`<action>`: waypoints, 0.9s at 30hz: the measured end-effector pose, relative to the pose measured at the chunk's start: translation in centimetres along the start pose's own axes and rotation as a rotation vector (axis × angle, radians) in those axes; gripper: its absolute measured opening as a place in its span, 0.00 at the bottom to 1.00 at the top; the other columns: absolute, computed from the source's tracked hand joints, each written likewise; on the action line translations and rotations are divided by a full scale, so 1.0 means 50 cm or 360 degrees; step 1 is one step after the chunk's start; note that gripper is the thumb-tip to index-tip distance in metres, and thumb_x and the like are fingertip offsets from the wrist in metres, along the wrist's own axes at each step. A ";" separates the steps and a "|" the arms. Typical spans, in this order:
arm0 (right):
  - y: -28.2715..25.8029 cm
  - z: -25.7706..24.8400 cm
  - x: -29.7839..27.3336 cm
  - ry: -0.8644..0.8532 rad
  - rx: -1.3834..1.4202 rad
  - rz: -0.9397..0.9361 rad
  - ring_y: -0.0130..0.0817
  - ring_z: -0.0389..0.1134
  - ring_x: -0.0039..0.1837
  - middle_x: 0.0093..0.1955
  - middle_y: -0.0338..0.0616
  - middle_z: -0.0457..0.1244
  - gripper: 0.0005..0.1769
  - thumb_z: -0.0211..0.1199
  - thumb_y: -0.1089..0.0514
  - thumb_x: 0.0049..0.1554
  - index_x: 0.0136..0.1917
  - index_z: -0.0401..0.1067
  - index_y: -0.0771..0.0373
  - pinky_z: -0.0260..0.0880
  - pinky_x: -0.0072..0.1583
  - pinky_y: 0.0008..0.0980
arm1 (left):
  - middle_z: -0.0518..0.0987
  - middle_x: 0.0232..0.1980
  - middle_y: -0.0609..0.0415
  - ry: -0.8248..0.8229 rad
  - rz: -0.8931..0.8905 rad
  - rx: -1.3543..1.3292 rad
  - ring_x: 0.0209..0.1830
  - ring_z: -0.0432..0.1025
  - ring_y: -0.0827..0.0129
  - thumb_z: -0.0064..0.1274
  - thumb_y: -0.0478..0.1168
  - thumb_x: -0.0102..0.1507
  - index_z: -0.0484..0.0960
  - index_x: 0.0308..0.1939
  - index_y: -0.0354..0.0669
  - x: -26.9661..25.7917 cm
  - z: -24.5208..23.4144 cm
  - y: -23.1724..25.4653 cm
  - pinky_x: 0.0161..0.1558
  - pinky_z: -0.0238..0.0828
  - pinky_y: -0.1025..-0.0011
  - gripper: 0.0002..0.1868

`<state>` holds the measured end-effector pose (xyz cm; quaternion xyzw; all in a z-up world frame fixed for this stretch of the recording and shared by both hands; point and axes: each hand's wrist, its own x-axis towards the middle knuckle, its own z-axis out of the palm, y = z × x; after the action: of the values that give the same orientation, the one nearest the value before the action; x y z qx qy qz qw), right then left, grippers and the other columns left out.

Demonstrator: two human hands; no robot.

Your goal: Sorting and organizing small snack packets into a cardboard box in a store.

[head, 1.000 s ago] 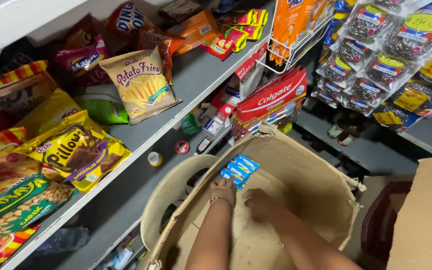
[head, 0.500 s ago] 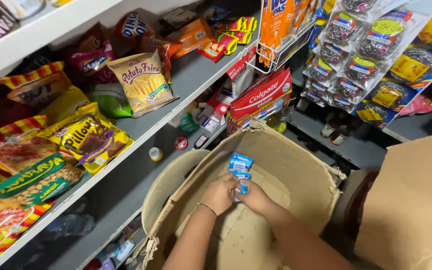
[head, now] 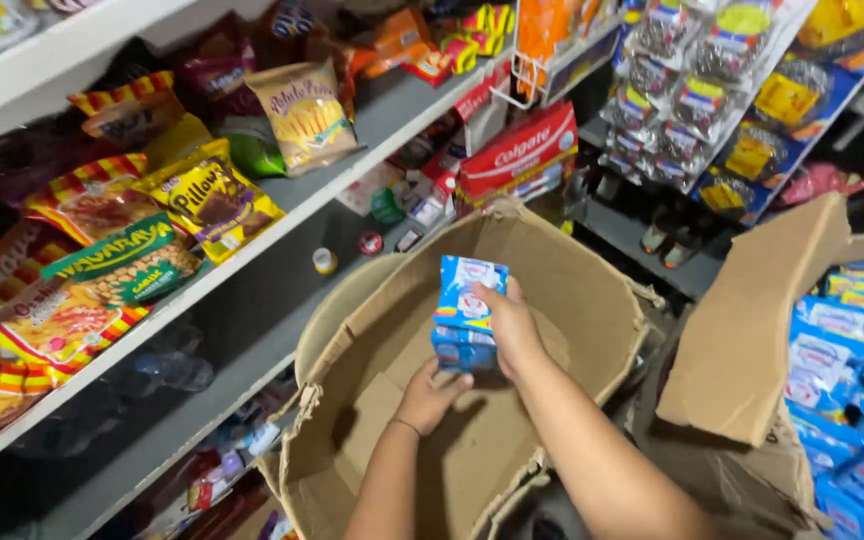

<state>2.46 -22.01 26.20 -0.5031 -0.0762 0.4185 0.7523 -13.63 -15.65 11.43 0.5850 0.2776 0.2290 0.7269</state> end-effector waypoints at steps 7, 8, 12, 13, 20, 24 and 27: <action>-0.030 -0.023 -0.094 0.0043 -0.0109 -0.0359 0.30 0.71 0.56 0.57 0.42 0.68 0.21 0.60 0.54 0.60 0.65 0.64 0.60 0.72 0.58 0.32 | 0.79 0.43 0.45 0.0267 0.0064 0.0390 0.41 0.69 0.68 0.46 0.45 0.78 0.80 0.48 0.31 0.102 -0.051 -0.113 0.46 0.71 0.66 0.18; -0.002 -0.046 -0.088 0.0076 -0.0103 -0.0364 0.30 0.71 0.56 0.57 0.42 0.68 0.21 0.60 0.54 0.60 0.65 0.64 0.60 0.72 0.58 0.32 | 0.79 0.43 0.45 0.0235 0.0052 0.0394 0.41 0.69 0.68 0.46 0.45 0.78 0.80 0.48 0.31 0.103 -0.037 -0.084 0.46 0.71 0.66 0.18; 0.060 -0.101 -0.068 0.0074 -0.0834 -0.0463 0.35 0.72 0.55 0.55 0.45 0.70 0.21 0.61 0.52 0.62 0.64 0.68 0.66 0.73 0.59 0.34 | 0.83 0.54 0.52 -0.0035 -0.0153 -0.0395 0.49 0.78 0.71 0.40 0.47 0.71 0.79 0.57 0.44 0.125 0.007 0.012 0.53 0.74 0.69 0.18; 0.074 -0.109 -0.080 0.0226 -0.1284 -0.0497 0.37 0.74 0.56 0.56 0.47 0.71 0.21 0.61 0.50 0.63 0.63 0.71 0.66 0.73 0.60 0.34 | 0.82 0.56 0.52 -0.0213 -0.0350 -0.0649 0.50 0.79 0.69 0.41 0.49 0.69 0.79 0.60 0.48 0.116 0.014 0.021 0.54 0.75 0.67 0.19; 0.084 -0.124 -0.126 -0.0181 -0.0693 -0.0142 0.37 0.62 0.67 0.73 0.50 0.56 0.52 0.58 0.48 0.58 0.84 0.32 0.56 0.65 0.66 0.35 | 0.82 0.56 0.42 -0.0576 -0.0772 -0.1089 0.51 0.80 0.56 0.38 0.73 0.57 0.71 0.64 0.40 0.005 0.087 0.243 0.53 0.76 0.61 0.46; 0.074 -0.123 -0.143 -0.0177 -0.0632 -0.0117 0.37 0.59 0.73 0.76 0.51 0.52 0.58 0.63 0.51 0.56 0.83 0.25 0.58 0.61 0.70 0.34 | 0.73 0.62 0.44 -0.0264 -0.0227 0.0095 0.59 0.72 0.57 0.52 0.62 0.62 0.58 0.72 0.48 -0.001 0.099 0.199 0.59 0.72 0.60 0.41; 0.020 -0.077 -0.138 -0.0145 -0.0670 -0.0254 0.35 0.59 0.73 0.76 0.48 0.53 0.58 0.67 0.53 0.54 0.82 0.30 0.60 0.61 0.70 0.34 | 0.72 0.64 0.46 -0.0222 -0.0054 -0.0326 0.61 0.72 0.59 0.49 0.65 0.63 0.56 0.75 0.48 0.004 0.090 0.192 0.60 0.72 0.63 0.43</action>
<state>-0.44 -29.43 25.63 -0.6220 -0.2352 0.3549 0.6571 -10.55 -16.74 21.50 0.5174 0.2113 0.2025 0.8041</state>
